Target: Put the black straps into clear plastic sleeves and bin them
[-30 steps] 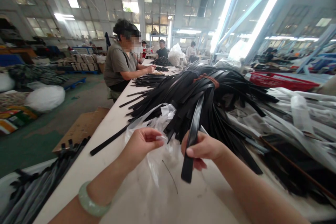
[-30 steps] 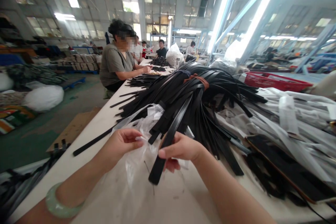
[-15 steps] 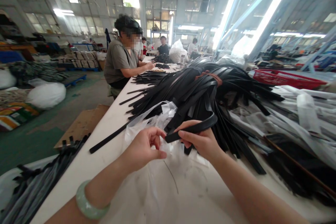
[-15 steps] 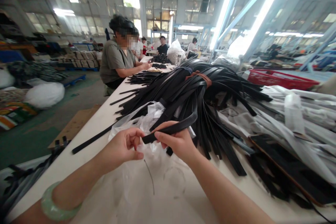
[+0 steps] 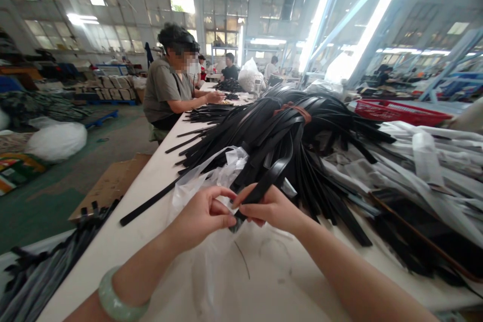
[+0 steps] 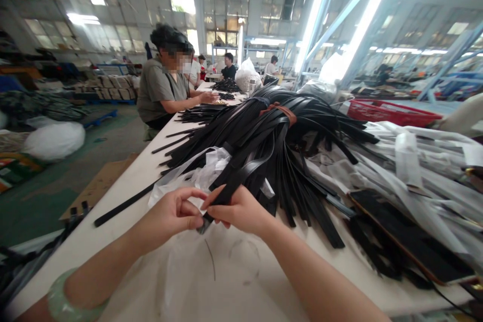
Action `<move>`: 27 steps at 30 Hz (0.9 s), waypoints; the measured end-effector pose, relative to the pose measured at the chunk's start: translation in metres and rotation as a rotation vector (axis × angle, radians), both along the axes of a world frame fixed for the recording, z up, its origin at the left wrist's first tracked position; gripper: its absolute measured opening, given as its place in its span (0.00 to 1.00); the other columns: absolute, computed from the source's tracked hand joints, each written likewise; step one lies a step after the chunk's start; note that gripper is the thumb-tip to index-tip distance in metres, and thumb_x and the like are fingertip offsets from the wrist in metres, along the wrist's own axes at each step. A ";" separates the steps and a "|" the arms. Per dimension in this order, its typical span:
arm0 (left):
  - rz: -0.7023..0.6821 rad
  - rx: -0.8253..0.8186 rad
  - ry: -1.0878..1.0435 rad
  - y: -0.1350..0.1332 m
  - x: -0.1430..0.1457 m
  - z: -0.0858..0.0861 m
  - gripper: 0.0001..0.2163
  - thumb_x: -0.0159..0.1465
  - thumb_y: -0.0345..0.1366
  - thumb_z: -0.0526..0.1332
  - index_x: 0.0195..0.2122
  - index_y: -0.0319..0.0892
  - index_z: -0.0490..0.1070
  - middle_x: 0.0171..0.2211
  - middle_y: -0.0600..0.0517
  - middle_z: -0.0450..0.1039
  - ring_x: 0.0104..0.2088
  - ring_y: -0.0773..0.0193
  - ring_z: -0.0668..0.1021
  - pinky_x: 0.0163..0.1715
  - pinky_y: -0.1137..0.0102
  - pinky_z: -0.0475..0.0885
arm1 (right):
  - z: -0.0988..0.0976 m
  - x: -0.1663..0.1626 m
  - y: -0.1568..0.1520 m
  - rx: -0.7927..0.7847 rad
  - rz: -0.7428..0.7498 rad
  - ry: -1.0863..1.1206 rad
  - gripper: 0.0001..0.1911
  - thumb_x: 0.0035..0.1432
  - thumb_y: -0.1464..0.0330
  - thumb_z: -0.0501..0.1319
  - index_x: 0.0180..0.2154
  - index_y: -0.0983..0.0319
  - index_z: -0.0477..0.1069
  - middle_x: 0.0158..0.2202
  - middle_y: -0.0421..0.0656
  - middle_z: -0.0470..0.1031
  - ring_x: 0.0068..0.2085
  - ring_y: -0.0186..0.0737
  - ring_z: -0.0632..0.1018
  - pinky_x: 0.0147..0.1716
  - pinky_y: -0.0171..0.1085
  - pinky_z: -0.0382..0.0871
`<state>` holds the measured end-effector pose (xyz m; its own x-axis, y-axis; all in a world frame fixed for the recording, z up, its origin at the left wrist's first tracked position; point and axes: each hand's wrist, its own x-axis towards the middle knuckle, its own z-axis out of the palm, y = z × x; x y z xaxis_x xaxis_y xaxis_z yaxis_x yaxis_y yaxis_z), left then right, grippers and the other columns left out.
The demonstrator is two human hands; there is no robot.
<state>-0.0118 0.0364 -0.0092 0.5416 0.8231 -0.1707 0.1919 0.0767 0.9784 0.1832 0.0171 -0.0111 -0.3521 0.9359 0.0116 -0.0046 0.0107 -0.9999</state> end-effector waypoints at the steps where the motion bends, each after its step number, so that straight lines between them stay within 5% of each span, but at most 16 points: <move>1: 0.008 0.009 0.016 0.000 0.000 0.000 0.23 0.50 0.31 0.69 0.48 0.39 0.67 0.24 0.54 0.77 0.26 0.65 0.77 0.27 0.73 0.65 | 0.000 0.000 0.002 -0.019 -0.014 0.043 0.13 0.49 0.63 0.69 0.35 0.65 0.76 0.17 0.34 0.65 0.16 0.26 0.63 0.14 0.27 0.52; 7: 0.026 0.040 0.043 0.000 0.001 -0.002 0.27 0.53 0.32 0.67 0.55 0.39 0.66 0.22 0.57 0.75 0.24 0.68 0.74 0.26 0.74 0.63 | -0.001 0.001 0.013 0.020 -0.361 0.352 0.21 0.56 0.52 0.61 0.26 0.64 0.69 0.15 0.31 0.53 0.16 0.25 0.52 0.13 0.28 0.40; 13: 0.026 0.045 -0.049 -0.005 0.005 0.001 0.33 0.52 0.32 0.67 0.60 0.39 0.62 0.20 0.60 0.72 0.23 0.69 0.73 0.27 0.73 0.64 | -0.013 -0.024 -0.005 0.155 -0.184 0.022 0.21 0.57 0.51 0.60 0.27 0.63 0.68 0.21 0.35 0.61 0.23 0.29 0.62 0.20 0.29 0.55; 20: 0.019 0.022 0.027 -0.005 0.001 0.006 0.39 0.51 0.35 0.69 0.64 0.39 0.56 0.21 0.56 0.76 0.24 0.66 0.74 0.27 0.72 0.65 | -0.005 0.007 0.022 -0.184 -0.404 0.530 0.15 0.51 0.58 0.64 0.26 0.63 0.68 0.13 0.29 0.48 0.15 0.24 0.47 0.12 0.27 0.38; 23: 0.076 0.046 0.020 -0.004 0.002 0.005 0.41 0.51 0.36 0.69 0.65 0.39 0.55 0.19 0.59 0.73 0.22 0.66 0.73 0.24 0.73 0.63 | -0.001 0.007 0.019 -0.161 -0.370 0.523 0.11 0.47 0.65 0.66 0.23 0.65 0.70 0.13 0.31 0.54 0.14 0.23 0.51 0.11 0.26 0.40; 27: 0.140 0.076 0.046 -0.001 0.002 0.006 0.41 0.50 0.35 0.69 0.64 0.38 0.55 0.20 0.57 0.75 0.22 0.66 0.73 0.25 0.73 0.64 | -0.004 -0.009 0.005 -0.097 -0.264 0.352 0.14 0.48 0.60 0.67 0.24 0.66 0.73 0.14 0.35 0.63 0.13 0.24 0.59 0.10 0.27 0.45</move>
<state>-0.0101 0.0352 -0.0031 0.4135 0.9016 -0.1272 0.2295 0.0319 0.9728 0.1743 0.0217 -0.0146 -0.0913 0.9958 -0.0042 -0.3544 -0.0364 -0.9344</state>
